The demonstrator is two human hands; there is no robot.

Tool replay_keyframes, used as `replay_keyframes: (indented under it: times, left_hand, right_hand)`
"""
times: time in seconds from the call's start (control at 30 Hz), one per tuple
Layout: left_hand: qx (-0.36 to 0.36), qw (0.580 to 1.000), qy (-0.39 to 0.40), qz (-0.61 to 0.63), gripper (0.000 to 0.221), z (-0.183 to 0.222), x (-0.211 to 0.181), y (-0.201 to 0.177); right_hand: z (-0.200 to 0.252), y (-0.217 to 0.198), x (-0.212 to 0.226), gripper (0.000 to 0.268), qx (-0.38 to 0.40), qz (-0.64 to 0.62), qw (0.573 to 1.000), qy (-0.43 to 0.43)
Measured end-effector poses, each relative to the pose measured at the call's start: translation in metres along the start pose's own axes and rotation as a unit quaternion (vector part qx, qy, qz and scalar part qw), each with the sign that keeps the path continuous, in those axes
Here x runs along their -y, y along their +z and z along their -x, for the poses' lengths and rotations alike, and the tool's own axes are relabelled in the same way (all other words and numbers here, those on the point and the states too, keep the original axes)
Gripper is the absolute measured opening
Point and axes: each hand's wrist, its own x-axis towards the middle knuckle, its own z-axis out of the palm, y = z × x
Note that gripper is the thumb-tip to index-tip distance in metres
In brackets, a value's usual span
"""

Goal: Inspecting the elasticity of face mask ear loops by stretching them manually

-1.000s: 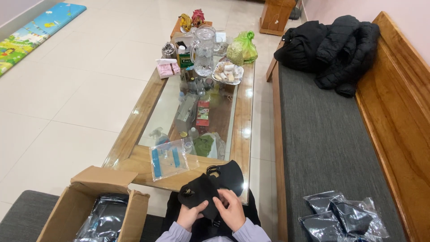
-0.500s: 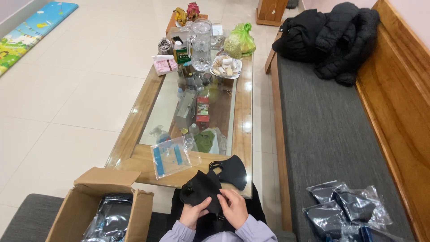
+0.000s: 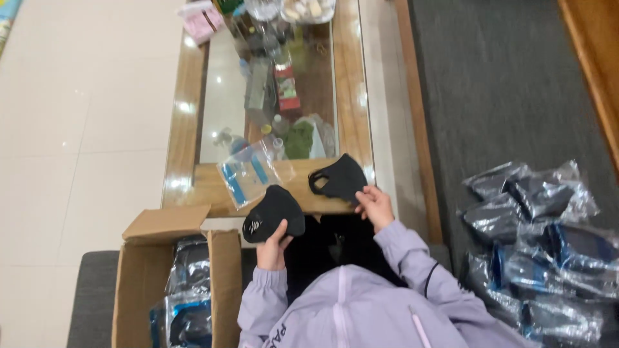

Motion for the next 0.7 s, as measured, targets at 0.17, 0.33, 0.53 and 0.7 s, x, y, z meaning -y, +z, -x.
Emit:
replay_keyframes:
  times: [0.17, 0.33, 0.53, 0.7]
  left_hand:
    - [0.0, 1.0, 0.004, -0.005, 0.057, -0.007, 0.014, -0.006]
    - [0.007, 1.0, -0.006, -0.002, 0.055, -0.011, 0.025, -0.009]
    - [0.04, 0.999, -0.014, 0.003, 0.047, -0.001, 0.03, -0.005]
    - [0.038, 0.998, -0.053, -0.019, 0.064, 0.01, 0.03, 0.007]
  right_hand:
    - [0.0, -0.003, 0.012, 0.022, -0.009, 0.0, 1.0, 0.02]
    - [0.004, -0.001, 0.021, 0.022, -0.002, 0.037, 0.999, 0.01]
    - [0.027, 0.003, 0.062, 0.033, -0.067, 0.371, 0.924, -0.063]
    - [0.037, 0.007, 0.062, 0.048, -0.018, 0.46, 0.872, -0.166]
